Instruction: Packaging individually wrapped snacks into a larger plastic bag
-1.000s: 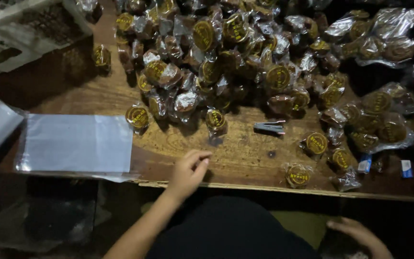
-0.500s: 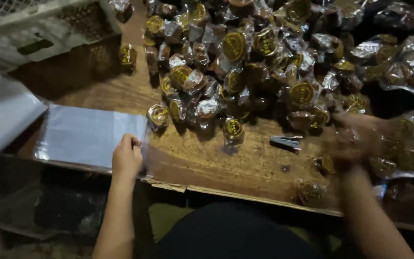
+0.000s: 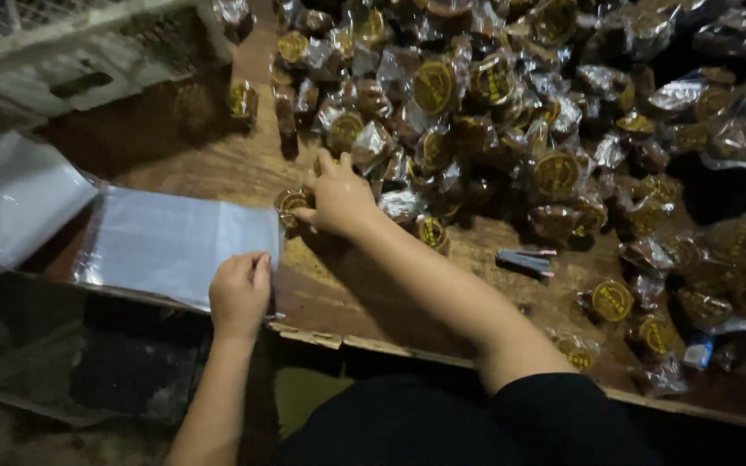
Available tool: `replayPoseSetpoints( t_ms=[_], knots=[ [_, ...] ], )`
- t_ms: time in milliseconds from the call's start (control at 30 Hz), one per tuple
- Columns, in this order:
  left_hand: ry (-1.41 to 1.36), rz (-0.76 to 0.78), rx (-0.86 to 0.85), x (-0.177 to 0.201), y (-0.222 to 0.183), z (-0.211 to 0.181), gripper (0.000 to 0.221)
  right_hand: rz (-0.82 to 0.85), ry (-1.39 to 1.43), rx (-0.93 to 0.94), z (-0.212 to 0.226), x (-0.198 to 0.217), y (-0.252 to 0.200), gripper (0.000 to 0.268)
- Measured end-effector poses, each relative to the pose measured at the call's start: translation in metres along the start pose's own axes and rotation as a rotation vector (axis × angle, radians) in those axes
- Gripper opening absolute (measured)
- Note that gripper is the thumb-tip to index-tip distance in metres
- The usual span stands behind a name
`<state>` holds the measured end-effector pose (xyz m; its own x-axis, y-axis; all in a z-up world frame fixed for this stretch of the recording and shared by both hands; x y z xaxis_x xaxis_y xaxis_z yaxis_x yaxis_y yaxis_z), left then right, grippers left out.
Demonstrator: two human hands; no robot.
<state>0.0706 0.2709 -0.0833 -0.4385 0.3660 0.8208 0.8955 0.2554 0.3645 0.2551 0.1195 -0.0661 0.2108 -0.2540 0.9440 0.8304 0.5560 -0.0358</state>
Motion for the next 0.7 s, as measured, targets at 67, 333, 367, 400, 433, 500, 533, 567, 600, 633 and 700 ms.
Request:
replayPoseSetpoints(
  t_ms=[67,333,367,400,433,500,533,567,600,633,700],
  knots=[
    [-0.009,-0.031,0.037,0.006,0.002,-0.003,0.009,0.118,-0.032,0.042,0.004,0.012,-0.02,0.047],
    [-0.021,-0.075,-0.047,0.014,-0.001,-0.007,0.021,0.083,-0.065,0.253,-0.046,0.023,-0.154,0.036],
    [-0.031,-0.096,-0.105,0.012,0.006,-0.01,0.025,0.091,-0.025,0.215,-0.066,0.034,-0.165,0.041],
    [-0.04,-0.101,-0.11,0.015,0.01,-0.017,0.025,0.086,-0.035,0.211,-0.084,0.038,-0.177,0.041],
    [-0.057,-0.152,-0.13,0.023,0.011,-0.024,0.028,0.017,0.185,0.107,-0.107,0.047,-0.19,0.041],
    [-0.08,-0.196,-0.153,0.032,0.009,-0.032,0.031,-0.053,0.403,-0.007,-0.149,0.054,-0.217,0.042],
    [-0.142,-0.249,-0.121,0.039,0.005,-0.031,0.034,-0.186,0.436,-0.04,-0.172,0.064,-0.232,0.037],
    [-0.203,-0.31,-0.09,0.045,0.004,-0.028,0.036,-0.324,0.465,-0.066,-0.195,0.074,-0.244,0.032],
    [-0.209,-0.311,-0.093,0.041,0.002,-0.016,0.036,-0.328,0.461,-0.069,-0.192,0.08,-0.253,0.032],
    [-0.226,-0.415,-0.041,0.045,-0.003,0.001,0.036,-0.408,0.422,-0.105,-0.193,0.09,-0.265,0.031],
    [-0.244,-0.518,0.007,0.059,-0.007,0.009,0.036,-0.491,0.382,-0.144,-0.182,0.097,-0.277,0.032]
  ],
)
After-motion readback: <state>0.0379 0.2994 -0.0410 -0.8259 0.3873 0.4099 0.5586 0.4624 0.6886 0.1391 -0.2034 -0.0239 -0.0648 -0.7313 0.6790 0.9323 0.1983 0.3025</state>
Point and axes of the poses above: each hand's wrist, its own y-axis towards the middle knuckle, its own x-axis out of the back of the hand, z = x × y, the point moved 8 cm from there along y, towards the middle knuckle, and after that the axes turned 2 degrees about -z, right-handed, at the moved point
